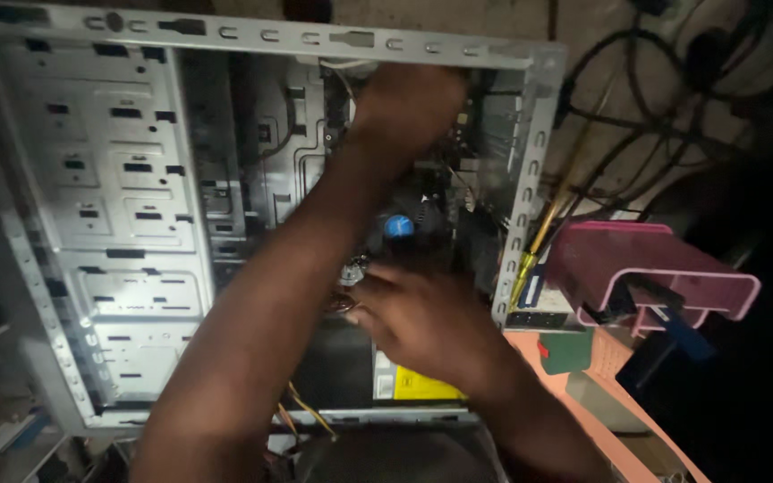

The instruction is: The person works inside an open desktop computer case on a workbench, using a screwdriver to loosen and remove screws from the motherboard area. They reposition components, handle cables and a cooling fan, and continue unscrewing and adjusting parts inside the case throughout the episode.

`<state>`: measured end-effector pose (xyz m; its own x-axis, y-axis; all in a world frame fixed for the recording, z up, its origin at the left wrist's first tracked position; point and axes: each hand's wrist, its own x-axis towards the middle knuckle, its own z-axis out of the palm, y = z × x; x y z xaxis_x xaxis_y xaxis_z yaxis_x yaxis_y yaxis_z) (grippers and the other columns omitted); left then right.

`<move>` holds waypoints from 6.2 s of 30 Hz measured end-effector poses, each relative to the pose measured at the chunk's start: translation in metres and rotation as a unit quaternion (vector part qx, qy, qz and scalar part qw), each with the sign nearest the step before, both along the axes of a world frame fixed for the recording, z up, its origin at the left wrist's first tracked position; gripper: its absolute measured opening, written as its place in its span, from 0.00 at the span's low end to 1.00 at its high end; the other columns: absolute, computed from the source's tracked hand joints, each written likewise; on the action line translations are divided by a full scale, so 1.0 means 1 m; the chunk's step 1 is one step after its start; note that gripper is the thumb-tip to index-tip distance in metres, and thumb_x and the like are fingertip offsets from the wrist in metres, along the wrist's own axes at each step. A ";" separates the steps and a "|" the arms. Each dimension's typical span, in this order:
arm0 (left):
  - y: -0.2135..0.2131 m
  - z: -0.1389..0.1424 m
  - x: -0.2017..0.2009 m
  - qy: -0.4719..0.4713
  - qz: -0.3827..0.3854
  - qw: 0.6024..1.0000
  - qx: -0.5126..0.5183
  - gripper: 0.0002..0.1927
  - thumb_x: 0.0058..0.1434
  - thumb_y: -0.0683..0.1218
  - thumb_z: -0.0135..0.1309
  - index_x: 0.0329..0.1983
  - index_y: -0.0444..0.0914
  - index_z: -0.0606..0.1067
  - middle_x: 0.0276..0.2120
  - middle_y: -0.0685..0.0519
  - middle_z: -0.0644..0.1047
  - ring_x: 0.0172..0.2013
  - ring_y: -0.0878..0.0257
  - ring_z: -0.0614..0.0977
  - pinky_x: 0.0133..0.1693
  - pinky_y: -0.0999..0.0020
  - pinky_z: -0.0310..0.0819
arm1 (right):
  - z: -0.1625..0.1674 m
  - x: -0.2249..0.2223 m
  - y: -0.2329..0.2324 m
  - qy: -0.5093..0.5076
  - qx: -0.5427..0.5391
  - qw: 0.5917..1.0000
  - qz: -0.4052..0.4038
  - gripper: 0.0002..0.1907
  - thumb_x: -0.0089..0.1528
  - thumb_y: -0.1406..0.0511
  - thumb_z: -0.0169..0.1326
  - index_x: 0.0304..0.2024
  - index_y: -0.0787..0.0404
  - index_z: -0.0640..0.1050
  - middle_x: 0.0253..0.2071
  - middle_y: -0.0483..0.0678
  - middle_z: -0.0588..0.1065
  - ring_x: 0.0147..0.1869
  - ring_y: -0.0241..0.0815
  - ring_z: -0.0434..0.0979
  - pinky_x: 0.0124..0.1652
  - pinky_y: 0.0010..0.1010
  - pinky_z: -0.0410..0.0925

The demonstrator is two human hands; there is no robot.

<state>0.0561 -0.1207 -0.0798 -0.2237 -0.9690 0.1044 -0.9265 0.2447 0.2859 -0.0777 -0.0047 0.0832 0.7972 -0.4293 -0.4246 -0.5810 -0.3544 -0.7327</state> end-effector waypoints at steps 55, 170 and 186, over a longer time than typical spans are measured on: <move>-0.009 -0.004 -0.014 0.002 -0.021 0.995 0.101 0.08 0.59 0.44 0.54 0.37 0.39 0.82 0.37 0.42 0.83 0.39 0.46 0.86 0.41 0.49 0.81 | -0.022 0.008 -0.008 0.014 -0.030 0.999 -0.007 0.10 0.62 0.61 0.55 0.42 0.57 0.81 0.46 0.51 0.79 0.51 0.56 0.79 0.50 0.48 0.71; 0.024 0.027 0.046 0.201 0.162 0.950 -0.178 0.10 0.53 0.42 0.58 0.40 0.39 0.81 0.33 0.40 0.80 0.34 0.40 0.82 0.35 0.47 0.77 | -0.039 0.014 -0.024 -0.041 -0.101 0.994 -0.020 0.09 0.61 0.63 0.55 0.36 0.60 0.82 0.41 0.55 0.78 0.49 0.59 0.78 0.50 0.49 0.70; 0.040 0.036 0.066 0.166 0.258 0.951 0.023 0.07 0.57 0.46 0.59 0.36 0.40 0.82 0.33 0.39 0.82 0.37 0.39 0.84 0.38 0.45 0.78 | -0.038 0.014 -0.022 -0.023 -0.083 0.996 -0.014 0.11 0.60 0.60 0.57 0.34 0.62 0.80 0.41 0.56 0.78 0.49 0.61 0.78 0.49 0.51 0.69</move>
<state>0.1217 -0.0809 -0.0438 0.3211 -0.9462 0.0409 -0.7761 -0.2381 0.5839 -0.0639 -0.0269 0.0452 0.8012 -0.5125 -0.3090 -0.5590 -0.4564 -0.6923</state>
